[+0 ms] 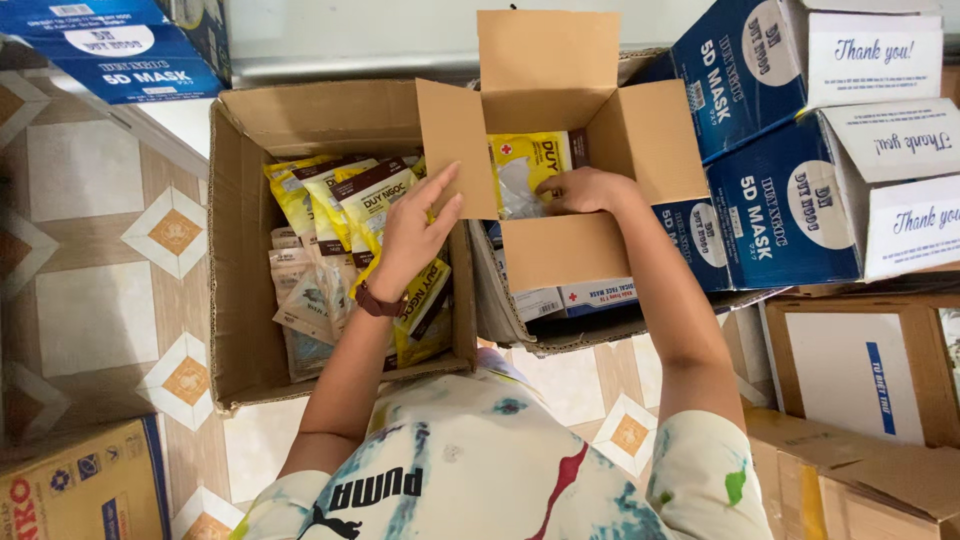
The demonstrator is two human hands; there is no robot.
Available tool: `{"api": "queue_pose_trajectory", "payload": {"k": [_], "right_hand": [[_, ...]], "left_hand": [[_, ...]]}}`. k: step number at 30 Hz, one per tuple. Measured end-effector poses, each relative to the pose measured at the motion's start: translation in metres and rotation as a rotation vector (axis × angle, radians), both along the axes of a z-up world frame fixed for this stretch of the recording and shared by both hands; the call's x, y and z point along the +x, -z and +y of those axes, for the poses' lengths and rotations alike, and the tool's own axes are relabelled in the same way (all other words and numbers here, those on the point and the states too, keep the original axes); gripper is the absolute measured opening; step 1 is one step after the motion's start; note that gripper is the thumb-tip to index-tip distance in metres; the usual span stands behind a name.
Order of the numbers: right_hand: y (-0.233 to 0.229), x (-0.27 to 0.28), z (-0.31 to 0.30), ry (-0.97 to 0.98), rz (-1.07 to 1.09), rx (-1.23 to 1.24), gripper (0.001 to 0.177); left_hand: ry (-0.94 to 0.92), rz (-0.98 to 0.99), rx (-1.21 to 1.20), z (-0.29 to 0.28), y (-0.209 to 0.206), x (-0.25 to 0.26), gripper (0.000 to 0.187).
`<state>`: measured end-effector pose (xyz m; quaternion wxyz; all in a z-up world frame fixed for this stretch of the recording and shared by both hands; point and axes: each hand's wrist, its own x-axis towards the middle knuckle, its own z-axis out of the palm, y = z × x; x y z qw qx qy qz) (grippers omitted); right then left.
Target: The person packs individually wrapped face masks into small cardboard boxes. They pick up each mask from a larger container, place it into a box, and then close the box flaps. The process is repeated for multiple boxes.
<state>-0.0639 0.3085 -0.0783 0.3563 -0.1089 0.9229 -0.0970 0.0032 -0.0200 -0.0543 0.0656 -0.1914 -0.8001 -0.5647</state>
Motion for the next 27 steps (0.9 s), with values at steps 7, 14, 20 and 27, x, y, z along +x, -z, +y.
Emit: {"api": "queue_pose_trajectory", "payload": {"k": [7, 14, 20, 27], "right_hand": [[-0.012, 0.011, -0.003, -0.004, 0.196, 0.02, 0.053], [-0.061, 0.097, -0.055, 0.252, 0.811, -0.342, 0.031], [-0.056, 0.126, -0.097, 0.235, 1.037, -0.443, 0.011], [-0.039, 0.128, -0.102, 0.198, 1.161, -0.403, 0.011]], "left_hand": [[0.031, 0.031, -0.019, -0.003, -0.007, -0.002, 0.051], [0.085, -0.249, 0.494, -0.045, 0.047, -0.018, 0.046], [-0.305, -0.436, -0.24, -0.098, 0.175, -0.025, 0.035], [-0.322, -0.746, -0.701, -0.097, 0.262, 0.002, 0.056]]}}
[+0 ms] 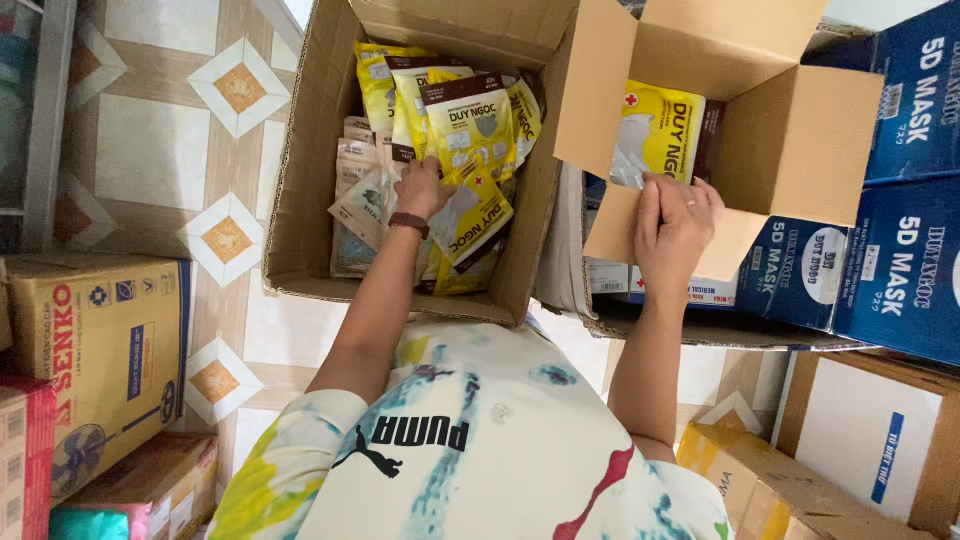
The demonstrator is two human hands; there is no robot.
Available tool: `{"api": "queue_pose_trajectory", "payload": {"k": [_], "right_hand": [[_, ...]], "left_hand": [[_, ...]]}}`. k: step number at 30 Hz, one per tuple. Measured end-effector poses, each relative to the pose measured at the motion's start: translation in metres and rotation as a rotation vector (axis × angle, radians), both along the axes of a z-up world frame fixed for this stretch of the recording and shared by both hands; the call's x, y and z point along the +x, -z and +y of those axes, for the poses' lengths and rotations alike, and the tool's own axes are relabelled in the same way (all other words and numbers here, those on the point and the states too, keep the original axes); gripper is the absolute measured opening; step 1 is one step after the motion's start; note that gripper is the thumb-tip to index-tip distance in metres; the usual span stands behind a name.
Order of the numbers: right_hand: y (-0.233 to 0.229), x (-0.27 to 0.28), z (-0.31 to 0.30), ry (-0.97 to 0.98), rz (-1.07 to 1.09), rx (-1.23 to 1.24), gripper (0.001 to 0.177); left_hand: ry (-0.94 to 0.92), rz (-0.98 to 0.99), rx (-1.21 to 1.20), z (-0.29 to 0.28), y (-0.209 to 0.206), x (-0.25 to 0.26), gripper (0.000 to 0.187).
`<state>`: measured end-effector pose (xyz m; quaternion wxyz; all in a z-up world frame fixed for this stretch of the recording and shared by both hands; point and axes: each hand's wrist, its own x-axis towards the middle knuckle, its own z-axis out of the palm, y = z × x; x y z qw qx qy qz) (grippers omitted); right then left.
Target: The person packs individually wrapped face masks into small cardboard boxes. They pick up each mask from a larger container, place it into a box, and then close the box flaps. The process is repeated for multiple boxes.
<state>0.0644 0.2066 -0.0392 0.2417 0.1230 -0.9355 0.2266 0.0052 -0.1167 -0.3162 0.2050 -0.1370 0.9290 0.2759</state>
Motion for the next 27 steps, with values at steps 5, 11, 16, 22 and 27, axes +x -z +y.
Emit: {"api": "queue_pose_trajectory", "payload": {"k": [5, 11, 16, 22, 27], "right_hand": [[0.004, -0.001, 0.002, 0.007, -0.006, -0.014, 0.012], [0.002, 0.001, 0.001, 0.01, -0.008, -0.01, 0.013], [0.003, 0.001, 0.0, 0.014, 0.0, -0.018, 0.012], [0.007, 0.0, 0.003, 0.014, 0.011, -0.006, 0.012], [0.008, 0.0, 0.005, 0.015, 0.012, -0.002, 0.01]], "left_hand": [[0.09, -0.042, -0.144, 0.005, 0.002, 0.007, 0.081], [0.132, -0.143, -0.048, 0.005, -0.007, 0.005, 0.068], [0.175, -0.107, 0.164, -0.016, -0.015, 0.002, 0.052], [-0.115, -0.072, 0.512, -0.051, -0.051, 0.002, 0.046], [-0.127, 0.333, 1.121, -0.086, -0.091, 0.006, 0.039]]}}
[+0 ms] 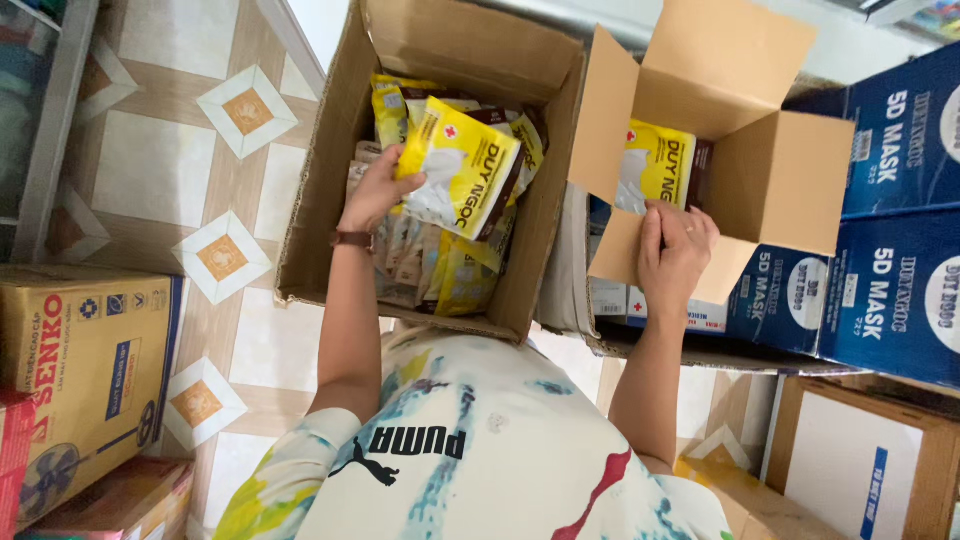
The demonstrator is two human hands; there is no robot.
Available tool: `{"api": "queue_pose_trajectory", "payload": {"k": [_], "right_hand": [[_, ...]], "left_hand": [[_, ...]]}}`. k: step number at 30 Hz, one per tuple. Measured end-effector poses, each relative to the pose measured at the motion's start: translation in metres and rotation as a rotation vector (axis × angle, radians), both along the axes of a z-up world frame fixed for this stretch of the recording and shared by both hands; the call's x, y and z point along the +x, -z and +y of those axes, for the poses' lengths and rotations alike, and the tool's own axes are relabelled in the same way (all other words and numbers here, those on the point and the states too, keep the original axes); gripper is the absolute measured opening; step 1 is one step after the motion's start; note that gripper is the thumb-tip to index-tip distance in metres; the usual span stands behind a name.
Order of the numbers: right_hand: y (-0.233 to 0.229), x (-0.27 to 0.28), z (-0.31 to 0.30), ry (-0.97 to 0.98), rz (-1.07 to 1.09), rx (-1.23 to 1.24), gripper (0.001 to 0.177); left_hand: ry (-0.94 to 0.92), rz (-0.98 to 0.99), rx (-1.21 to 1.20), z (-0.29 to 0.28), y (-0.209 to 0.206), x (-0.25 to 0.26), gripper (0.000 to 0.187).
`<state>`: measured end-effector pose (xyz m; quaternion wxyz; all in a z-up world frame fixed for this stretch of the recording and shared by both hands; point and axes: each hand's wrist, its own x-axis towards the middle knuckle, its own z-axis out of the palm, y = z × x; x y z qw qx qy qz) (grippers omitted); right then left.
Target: The person packs individually wrapped face masks into small cardboard boxes. They pick up each mask from a larger container, place it into a box, and then close the box flaps. The process is repeated for multiple boxes.
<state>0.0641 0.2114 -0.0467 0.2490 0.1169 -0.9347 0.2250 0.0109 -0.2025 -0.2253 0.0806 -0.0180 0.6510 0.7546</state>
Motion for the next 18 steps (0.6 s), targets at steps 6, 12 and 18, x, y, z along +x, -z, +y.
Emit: {"api": "queue_pose_trajectory", "payload": {"k": [6, 12, 18], "right_hand": [[-0.005, 0.003, 0.003, -0.02, -0.018, -0.065, 0.011], [-0.009, 0.005, 0.004, -0.013, -0.031, -0.117, 0.014], [-0.01, 0.007, 0.003, -0.004, -0.047, -0.109, 0.016]], "left_hand": [[-0.13, 0.038, 0.265, -0.009, -0.052, 0.016, 0.048], [-0.127, 0.319, 0.555, -0.005, -0.112, 0.032, 0.045], [-0.087, 0.489, 0.258, 0.014, -0.159, 0.038, 0.036]]}}
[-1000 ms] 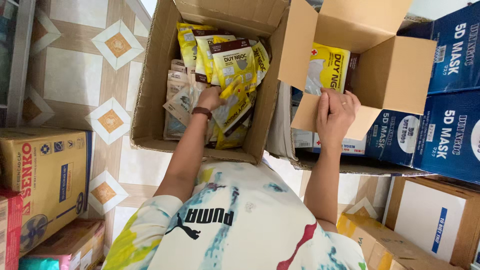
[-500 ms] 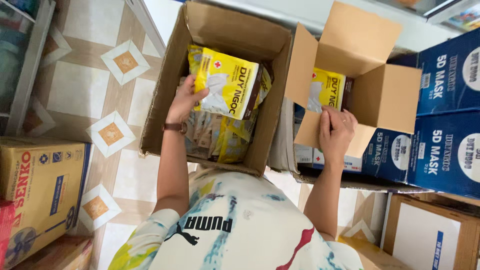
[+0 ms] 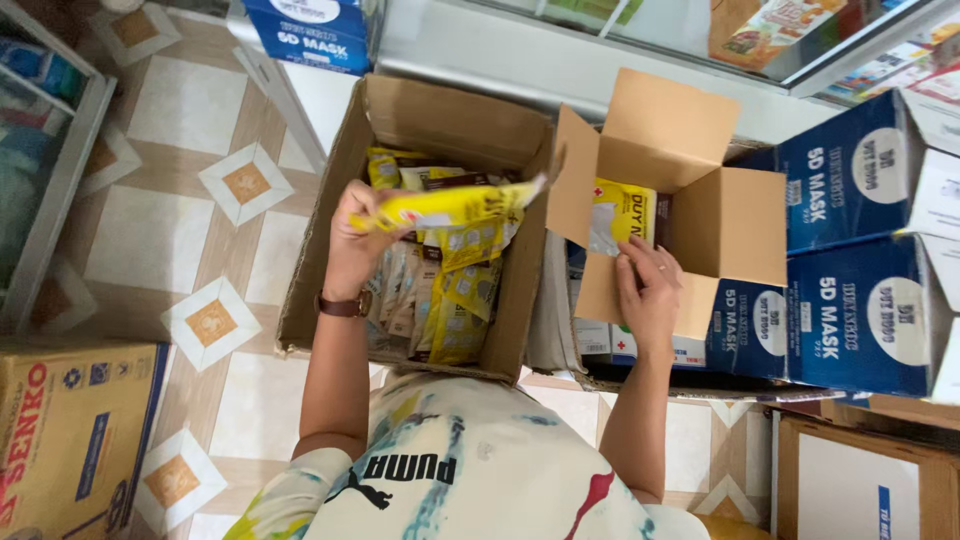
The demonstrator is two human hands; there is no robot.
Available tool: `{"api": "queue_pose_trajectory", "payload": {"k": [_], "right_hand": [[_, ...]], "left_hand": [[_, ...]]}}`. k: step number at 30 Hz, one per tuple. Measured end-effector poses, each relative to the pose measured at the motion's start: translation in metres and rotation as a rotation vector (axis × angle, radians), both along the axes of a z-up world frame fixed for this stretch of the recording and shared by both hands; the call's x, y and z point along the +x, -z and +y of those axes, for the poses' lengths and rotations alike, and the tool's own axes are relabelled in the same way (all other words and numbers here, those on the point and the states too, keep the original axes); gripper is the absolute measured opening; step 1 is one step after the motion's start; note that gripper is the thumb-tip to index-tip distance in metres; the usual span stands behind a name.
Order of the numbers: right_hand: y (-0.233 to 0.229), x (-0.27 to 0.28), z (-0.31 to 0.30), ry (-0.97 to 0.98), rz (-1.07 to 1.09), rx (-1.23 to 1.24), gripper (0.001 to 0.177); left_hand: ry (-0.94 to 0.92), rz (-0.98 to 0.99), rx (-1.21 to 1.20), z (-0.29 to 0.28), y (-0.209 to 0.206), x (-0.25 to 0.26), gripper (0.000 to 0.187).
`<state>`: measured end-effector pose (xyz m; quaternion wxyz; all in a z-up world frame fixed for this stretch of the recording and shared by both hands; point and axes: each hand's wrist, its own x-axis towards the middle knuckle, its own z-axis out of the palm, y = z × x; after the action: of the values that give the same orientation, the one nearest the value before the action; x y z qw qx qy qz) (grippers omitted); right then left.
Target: The person packs individually wrapped face masks into small cardboard boxes. They pick up each mask from a larger container, place it into a box, and then close the box flaps. The process is repeated for multiple boxes.
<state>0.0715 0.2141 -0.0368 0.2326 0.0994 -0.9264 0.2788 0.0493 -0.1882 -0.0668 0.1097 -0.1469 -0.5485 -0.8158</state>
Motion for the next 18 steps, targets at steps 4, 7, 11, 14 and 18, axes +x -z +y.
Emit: {"api": "queue_pose_trajectory", "payload": {"k": [4, 7, 11, 14, 18], "right_hand": [[-0.003, -0.002, 0.001, -0.026, 0.003, 0.042, 0.021], [-0.008, 0.001, 0.002, 0.0, -0.07, -0.025, 0.033], [-0.017, 0.003, 0.001, -0.195, -0.175, -0.456, 0.062], [-0.02, 0.005, 0.005, -0.409, -0.227, -0.978, 0.075], [-0.017, 0.009, 0.005, -0.457, -0.272, -1.469, 0.074]], "left_hand": [[0.102, 0.089, 0.054, 0.03, -0.014, -0.008, 0.028], [0.123, 0.112, 0.092, 0.06, -0.019, -0.014, 0.028], [0.069, -0.067, 0.108, 0.113, -0.021, -0.014, 0.034], [0.172, -0.155, 0.299, 0.15, -0.021, -0.012, 0.037], [0.277, -0.296, 0.522, 0.181, -0.021, -0.012, 0.039]]}}
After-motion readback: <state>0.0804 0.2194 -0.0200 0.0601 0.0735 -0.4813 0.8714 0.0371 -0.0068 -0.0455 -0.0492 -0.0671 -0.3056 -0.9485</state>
